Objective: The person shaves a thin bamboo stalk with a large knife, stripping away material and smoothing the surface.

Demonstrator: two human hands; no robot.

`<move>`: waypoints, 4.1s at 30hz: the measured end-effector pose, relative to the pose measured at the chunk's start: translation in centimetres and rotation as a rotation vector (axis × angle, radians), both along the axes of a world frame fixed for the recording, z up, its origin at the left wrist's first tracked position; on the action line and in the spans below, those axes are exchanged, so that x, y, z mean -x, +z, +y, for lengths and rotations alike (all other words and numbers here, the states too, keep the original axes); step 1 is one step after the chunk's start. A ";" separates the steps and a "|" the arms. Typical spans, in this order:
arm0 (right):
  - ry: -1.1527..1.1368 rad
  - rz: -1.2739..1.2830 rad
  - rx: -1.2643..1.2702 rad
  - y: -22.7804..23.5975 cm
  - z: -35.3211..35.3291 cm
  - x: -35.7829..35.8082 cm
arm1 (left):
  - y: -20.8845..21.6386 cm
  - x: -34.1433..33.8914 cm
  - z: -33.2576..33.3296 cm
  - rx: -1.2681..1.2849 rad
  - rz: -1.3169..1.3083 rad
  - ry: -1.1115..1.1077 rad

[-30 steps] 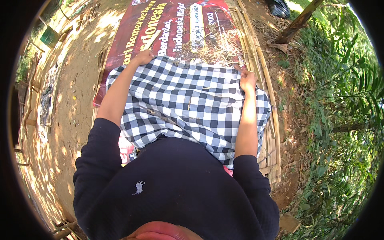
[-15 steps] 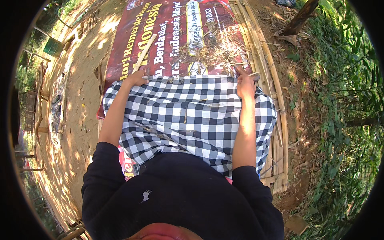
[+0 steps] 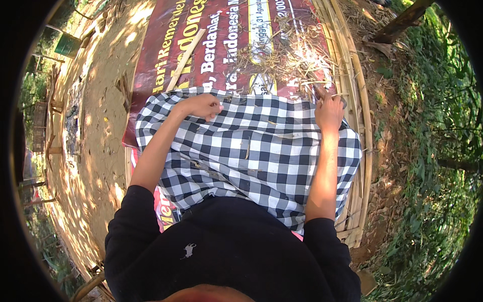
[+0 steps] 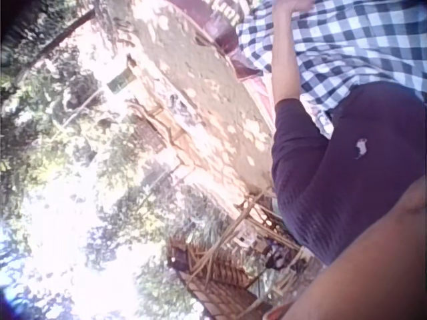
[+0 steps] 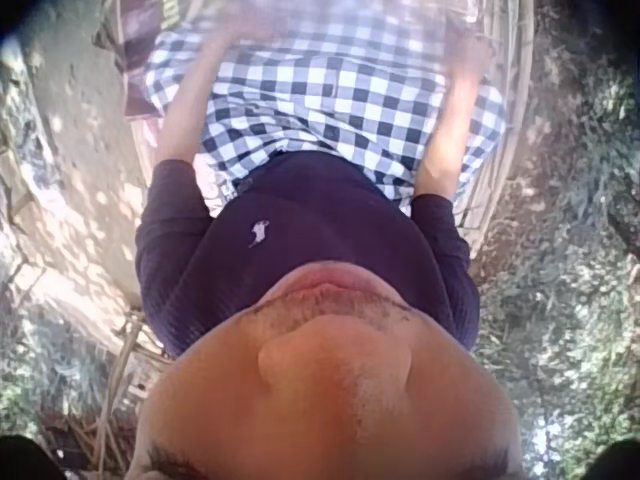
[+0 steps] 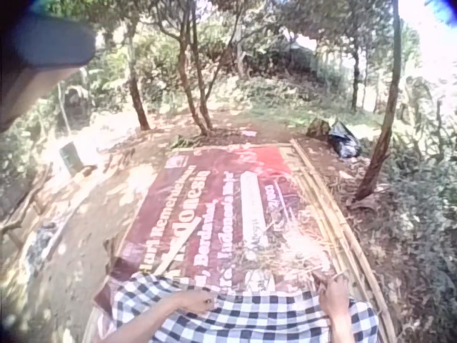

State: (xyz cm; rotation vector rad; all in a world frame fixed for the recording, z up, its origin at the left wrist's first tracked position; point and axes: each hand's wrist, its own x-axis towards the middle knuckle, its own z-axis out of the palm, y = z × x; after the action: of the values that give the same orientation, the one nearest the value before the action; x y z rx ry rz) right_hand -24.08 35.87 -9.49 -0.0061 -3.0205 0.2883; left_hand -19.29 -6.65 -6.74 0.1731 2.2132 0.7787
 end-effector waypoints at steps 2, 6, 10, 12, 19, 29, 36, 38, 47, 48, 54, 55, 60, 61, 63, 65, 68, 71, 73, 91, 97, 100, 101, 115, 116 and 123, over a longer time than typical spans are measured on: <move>0.018 0.105 -0.020 0.7 -1.2 0.5 | -1.2 1.3 1.2 0.036 0.230 -0.057; -0.021 0.224 0.006 1.2 -2.9 2.5 | -2.7 3.3 0.5 -0.111 0.901 0.144; -0.096 0.208 0.124 -2.8 2.6 2.9 | 2.0 4.9 -7.3 0.002 0.854 0.374; -0.040 0.133 0.195 -4.0 2.5 3.0 | 0.8 3.5 -16.5 0.239 0.763 0.420; -0.085 0.034 0.010 -2.7 0.5 3.9 | -3.9 -3.2 -24.4 0.550 0.236 0.217; -0.023 0.013 0.010 -4.9 -0.2 5.2 | -5.9 -0.8 -22.3 0.677 0.193 0.105; 0.017 0.042 0.075 -3.4 -1.1 4.9 | -6.6 -0.8 -25.6 0.817 0.544 0.002; 0.027 0.105 0.024 -2.8 -1.0 4.6 | -6.4 -1.7 -25.9 0.856 0.775 -0.083; -0.055 0.516 -0.089 1.4 -0.1 3.0 | 4.4 -1.2 -16.8 1.003 1.115 0.082; -0.070 0.541 -0.079 1.7 0.0 2.8 | 5.3 -0.9 -16.4 0.999 1.129 0.084; -0.134 0.668 0.014 2.7 0.1 2.5 | 11.0 -3.5 -11.4 0.616 1.033 0.241; -0.114 0.716 0.003 2.8 0.1 2.5 | 11.3 -4.1 -11.0 0.522 1.029 0.197; -0.009 0.131 0.587 1.4 1.3 3.9 | 12.6 -5.3 -5.7 -0.012 0.453 0.503; -0.052 -0.104 0.926 2.0 0.5 4.0 | 12.0 -5.7 -5.1 -0.122 0.378 0.577; -0.132 -0.423 1.572 5.1 -2.6 2.9 | 11.5 -6.3 -4.0 -0.245 0.239 0.696; -0.129 -0.578 1.925 5.9 -1.7 3.9 | 9.8 -5.5 -3.2 -0.417 0.150 0.740; -0.205 -0.717 2.387 6.9 -2.4 2.9 | 8.4 -5.6 -1.4 -0.592 0.049 0.795; -0.234 -0.753 2.628 8.1 -4.5 0.4 | 6.0 -5.8 -1.3 -0.814 -0.079 0.865; -0.116 -0.781 2.515 7.7 -4.6 -1.0 | 5.8 -6.0 -0.6 -0.913 -0.116 0.852; 0.063 -0.074 0.369 10.9 -7.9 -9.2 | 1.6 -10.2 -0.6 -0.717 0.236 0.762; 0.156 -0.082 0.038 7.3 -5.6 -4.8 | 1.3 -10.5 -0.6 0.012 0.748 0.445; 0.106 -0.159 -0.005 6.5 -3.8 -4.0 | 6.0 -13.0 0.5 0.003 1.006 0.307; 0.092 -0.159 -0.009 6.4 -3.1 -4.1 | 7.6 -14.5 0.7 -0.049 1.027 0.256; 0.152 -0.107 0.153 6.2 -4.8 -5.2 | 7.7 -33.2 2.3 0.123 0.644 0.017; 0.171 -0.112 0.147 6.4 -5.4 -5.1 | 8.1 -33.4 2.3 0.067 0.584 0.006; 0.194 -0.081 0.213 6.2 -6.1 -4.6 | 10.7 -34.0 1.1 0.012 0.279 -0.119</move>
State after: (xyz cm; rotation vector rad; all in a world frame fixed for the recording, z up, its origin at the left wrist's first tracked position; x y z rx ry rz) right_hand -19.50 29.82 -3.33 0.2650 -3.0572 0.6401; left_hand 14.70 -5.52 3.95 0.4259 2.4424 0.7104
